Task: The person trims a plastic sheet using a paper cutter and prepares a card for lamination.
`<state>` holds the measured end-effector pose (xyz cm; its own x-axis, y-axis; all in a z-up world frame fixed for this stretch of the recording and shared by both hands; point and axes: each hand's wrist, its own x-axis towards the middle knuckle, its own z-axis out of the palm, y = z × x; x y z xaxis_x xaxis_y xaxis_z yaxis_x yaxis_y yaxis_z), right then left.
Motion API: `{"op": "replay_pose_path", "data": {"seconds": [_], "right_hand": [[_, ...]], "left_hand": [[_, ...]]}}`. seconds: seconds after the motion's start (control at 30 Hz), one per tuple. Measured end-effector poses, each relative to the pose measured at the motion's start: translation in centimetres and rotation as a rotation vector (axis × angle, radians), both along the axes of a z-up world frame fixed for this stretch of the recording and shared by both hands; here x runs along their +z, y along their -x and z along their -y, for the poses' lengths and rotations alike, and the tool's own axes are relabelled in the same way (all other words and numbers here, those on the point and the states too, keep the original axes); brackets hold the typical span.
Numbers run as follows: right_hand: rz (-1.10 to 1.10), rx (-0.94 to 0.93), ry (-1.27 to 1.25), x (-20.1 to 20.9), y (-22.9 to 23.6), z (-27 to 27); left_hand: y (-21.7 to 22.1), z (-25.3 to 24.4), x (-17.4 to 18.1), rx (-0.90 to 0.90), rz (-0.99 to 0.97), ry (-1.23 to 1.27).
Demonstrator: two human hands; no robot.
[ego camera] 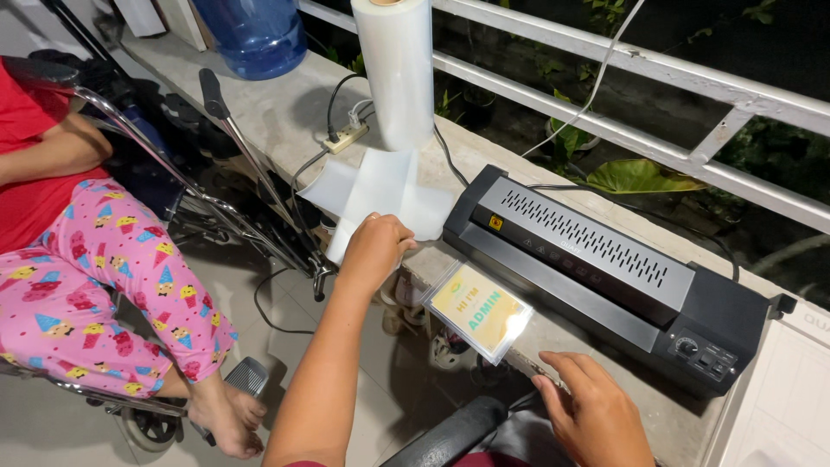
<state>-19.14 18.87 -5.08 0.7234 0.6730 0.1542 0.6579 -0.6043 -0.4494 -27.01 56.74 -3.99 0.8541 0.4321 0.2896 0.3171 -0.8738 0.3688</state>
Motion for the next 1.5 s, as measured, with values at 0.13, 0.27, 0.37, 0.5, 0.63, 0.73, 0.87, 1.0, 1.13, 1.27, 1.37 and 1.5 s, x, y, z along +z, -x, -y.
{"op": "replay_pose_path", "data": {"seconds": [0.13, 0.27, 0.37, 0.5, 0.63, 0.73, 0.87, 1.0, 1.13, 1.27, 1.37, 1.5], "right_hand": [[0.022, 0.025, -0.042, -0.6, -0.2, 0.1], [0.004, 0.024, -0.024, -0.9, -0.1, -0.2], [-0.01, 0.036, -0.014, -1.3, -0.2, -0.4], [-0.016, 0.039, -0.011, -1.4, -0.1, -0.3], [-0.027, 0.031, -0.004, -1.6, -0.2, -0.4], [-0.053, 0.046, 0.033, -1.7, -0.3, -0.6], [-0.043, 0.094, 0.014, -2.2, -0.4, -0.7], [-0.028, 0.123, -0.009, -2.2, -0.3, -0.8], [-0.037, 0.127, -0.007, -2.2, -0.2, -0.7], [-0.022, 0.149, -0.047, -2.2, 0.0, -0.5], [-0.031, 0.144, -0.04, -2.2, -0.1, -0.5], [-0.01, 0.155, -0.045, -2.3, 0.0, -0.4]], "left_hand": [[0.6, 0.0, 0.7, 0.007, -0.145, 0.07], [0.5, -0.5, 0.5, 0.053, -0.24, 0.149], [0.8, -0.3, 1.1, 0.047, -0.236, 0.137], [1.6, 0.4, 2.4, -0.014, -0.294, 0.164], [1.4, 0.4, 2.4, 0.019, -0.308, 0.204], [1.2, 0.4, 2.7, 0.022, -0.333, 0.161], [0.9, 0.1, 2.8, 0.026, -0.364, 0.186], [0.6, 0.0, 2.3, 0.017, -0.255, 0.163], [0.5, -0.2, 2.5, 0.078, -0.096, 0.159], [-0.1, -1.6, 2.4, 0.105, 0.125, 0.12], [-1.0, -3.0, 2.3, 0.082, 0.28, -0.007], [-1.7, -3.1, 4.4, 0.004, 0.499, -0.203]]}}
